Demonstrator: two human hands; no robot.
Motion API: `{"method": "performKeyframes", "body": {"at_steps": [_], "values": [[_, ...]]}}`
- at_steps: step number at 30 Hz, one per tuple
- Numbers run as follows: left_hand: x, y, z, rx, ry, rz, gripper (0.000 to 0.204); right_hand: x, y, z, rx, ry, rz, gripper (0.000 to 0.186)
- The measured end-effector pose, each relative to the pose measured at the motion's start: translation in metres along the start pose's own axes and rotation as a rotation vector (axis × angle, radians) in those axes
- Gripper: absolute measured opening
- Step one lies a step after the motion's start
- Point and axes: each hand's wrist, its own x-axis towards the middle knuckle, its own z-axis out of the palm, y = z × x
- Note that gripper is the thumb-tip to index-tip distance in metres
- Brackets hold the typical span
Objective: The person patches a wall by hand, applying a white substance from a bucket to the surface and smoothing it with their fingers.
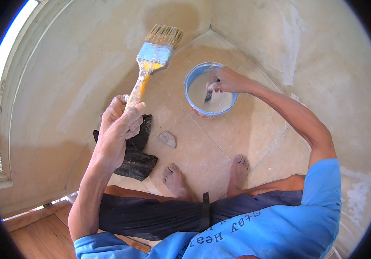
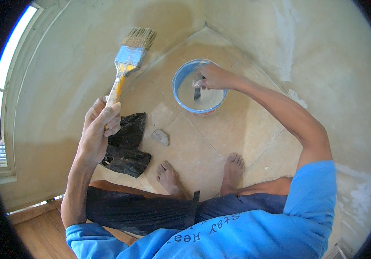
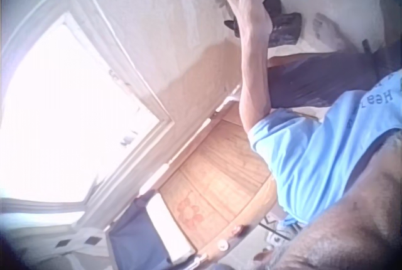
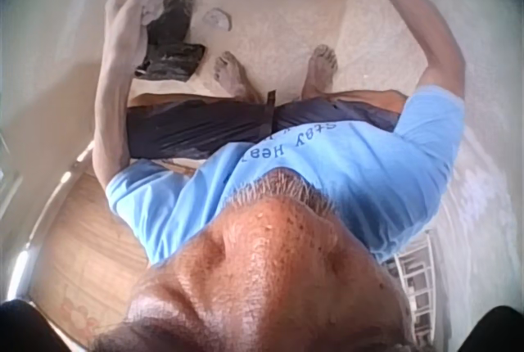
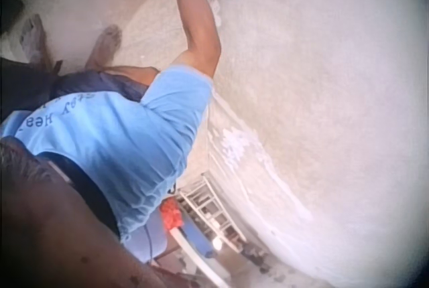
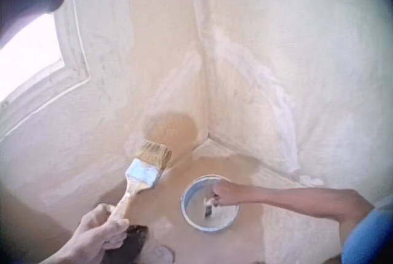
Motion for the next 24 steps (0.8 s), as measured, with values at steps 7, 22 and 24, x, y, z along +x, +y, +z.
{"method": "performKeyframes", "body": {"at_steps": [7,22,24], "values": [[0.004,-0.002,0.002,0.003,-0.012,0.008,0.02,0.038,0.037,0.003,-0.332,0.357,-0.318,0.021],[0.0,0.009,0.011,0.012,0.005,-0.014,0.022,0.03,0.014,0.011,-0.024,0.219,-0.212,0.017],[-0.002,0.006,0.008,0.007,0.006,-0.006,0.02,0.045,0.011,0.011,-0.151,0.352,-0.442,0.016]]}}
